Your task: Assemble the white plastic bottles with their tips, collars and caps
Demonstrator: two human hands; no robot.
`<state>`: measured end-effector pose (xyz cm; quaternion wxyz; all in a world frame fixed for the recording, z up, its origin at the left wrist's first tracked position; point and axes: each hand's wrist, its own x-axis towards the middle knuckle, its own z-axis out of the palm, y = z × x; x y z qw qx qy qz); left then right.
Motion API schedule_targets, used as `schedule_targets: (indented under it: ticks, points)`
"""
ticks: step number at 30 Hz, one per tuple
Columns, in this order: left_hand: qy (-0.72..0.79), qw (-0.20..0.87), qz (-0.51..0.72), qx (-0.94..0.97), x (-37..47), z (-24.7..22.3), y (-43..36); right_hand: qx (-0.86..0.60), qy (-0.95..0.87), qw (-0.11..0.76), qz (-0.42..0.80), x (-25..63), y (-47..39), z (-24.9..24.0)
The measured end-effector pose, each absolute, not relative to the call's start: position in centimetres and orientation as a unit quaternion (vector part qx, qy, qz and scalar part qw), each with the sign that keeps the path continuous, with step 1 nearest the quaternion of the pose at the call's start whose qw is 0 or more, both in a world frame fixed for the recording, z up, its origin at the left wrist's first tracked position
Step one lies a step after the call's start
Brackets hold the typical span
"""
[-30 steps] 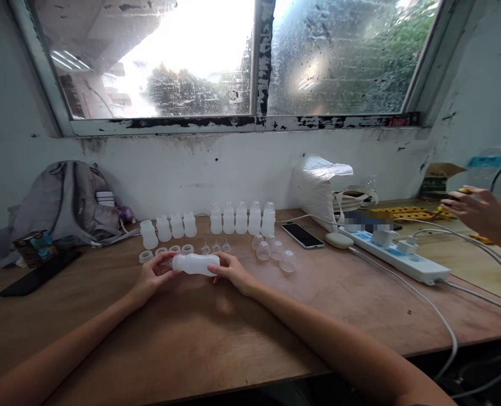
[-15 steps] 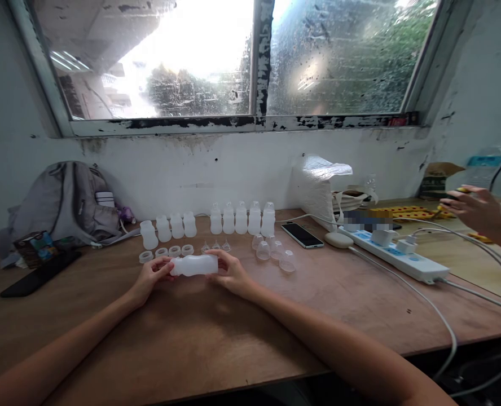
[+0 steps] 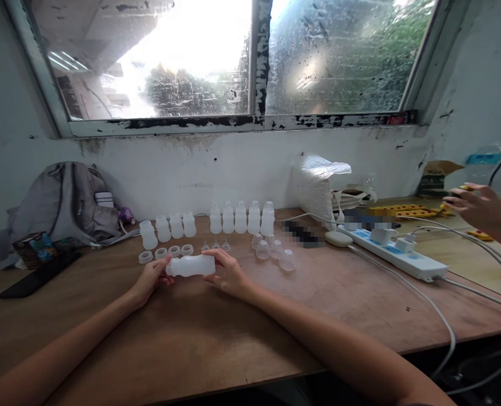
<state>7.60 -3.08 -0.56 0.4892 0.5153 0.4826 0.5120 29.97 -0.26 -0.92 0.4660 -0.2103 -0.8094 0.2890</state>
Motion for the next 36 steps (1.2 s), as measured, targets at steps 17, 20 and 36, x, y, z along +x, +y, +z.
schedule_targets:
  ticks: [17,20,36]
  points:
    - [0.382,0.495,0.567,0.537,7.7,0.4,-4.0,-0.229,-0.774,0.456,0.376,30.3,0.0,-0.8]
    - [0.379,0.518,0.575,0.507,7.8,0.3,-3.8,-0.236,-0.763,0.460,0.388,30.3,0.1,-0.8]
    - [0.355,0.076,0.400,0.841,9.3,0.3,-6.5,-0.357,-0.744,0.473,0.308,30.1,1.0,-1.5]
